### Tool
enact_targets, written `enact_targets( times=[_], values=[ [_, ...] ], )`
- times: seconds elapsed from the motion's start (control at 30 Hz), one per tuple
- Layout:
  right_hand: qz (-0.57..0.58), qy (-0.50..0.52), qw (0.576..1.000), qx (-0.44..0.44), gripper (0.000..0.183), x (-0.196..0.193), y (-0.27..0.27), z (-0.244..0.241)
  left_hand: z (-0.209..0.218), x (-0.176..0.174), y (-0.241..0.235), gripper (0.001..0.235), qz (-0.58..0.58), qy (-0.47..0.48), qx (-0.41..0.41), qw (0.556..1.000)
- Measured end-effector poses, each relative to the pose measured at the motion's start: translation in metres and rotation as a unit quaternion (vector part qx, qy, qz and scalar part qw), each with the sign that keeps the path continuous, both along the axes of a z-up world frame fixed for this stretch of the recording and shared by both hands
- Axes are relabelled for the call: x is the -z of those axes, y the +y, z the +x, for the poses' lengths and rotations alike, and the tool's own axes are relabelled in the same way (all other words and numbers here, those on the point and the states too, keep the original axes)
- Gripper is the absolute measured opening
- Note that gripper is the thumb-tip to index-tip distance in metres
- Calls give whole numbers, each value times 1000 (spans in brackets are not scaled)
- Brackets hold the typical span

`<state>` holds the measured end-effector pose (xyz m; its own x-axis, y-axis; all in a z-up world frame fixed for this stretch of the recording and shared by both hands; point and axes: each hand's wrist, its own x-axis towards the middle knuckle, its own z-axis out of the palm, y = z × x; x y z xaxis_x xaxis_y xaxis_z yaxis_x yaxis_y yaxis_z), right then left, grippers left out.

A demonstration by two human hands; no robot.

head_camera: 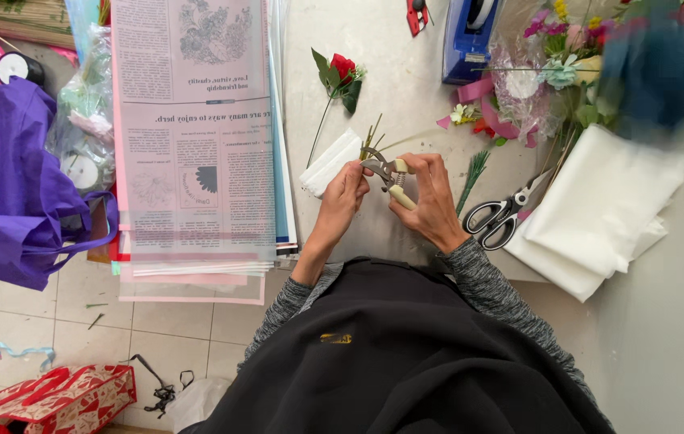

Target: The person cuts a white rectangular block of foam with a utility knife and then uses pliers to grip and bend the wire stems of artificial flowers on a workspace.

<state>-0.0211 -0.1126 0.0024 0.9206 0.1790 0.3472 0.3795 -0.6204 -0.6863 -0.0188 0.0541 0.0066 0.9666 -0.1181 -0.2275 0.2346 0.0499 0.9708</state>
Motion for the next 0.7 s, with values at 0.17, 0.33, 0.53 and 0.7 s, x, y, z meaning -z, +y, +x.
enact_targets(
  times=[0.17,0.33,0.53,0.7],
  values=[
    [23,1,1000,4,57,9,-4,0,3,5,-3,33,-95,50,-4,994],
    [-81,-33,996,-6,67,23,-9,7,6,9,1,31,-50,16,14,999],
    [-105,-15,994,-20,65,21,-9,6,5,13,6,35,45,16,3,999],
    [-68,8,997,-35,57,1,1,9,3,-3,6,37,148,-12,-7,989]
  ],
)
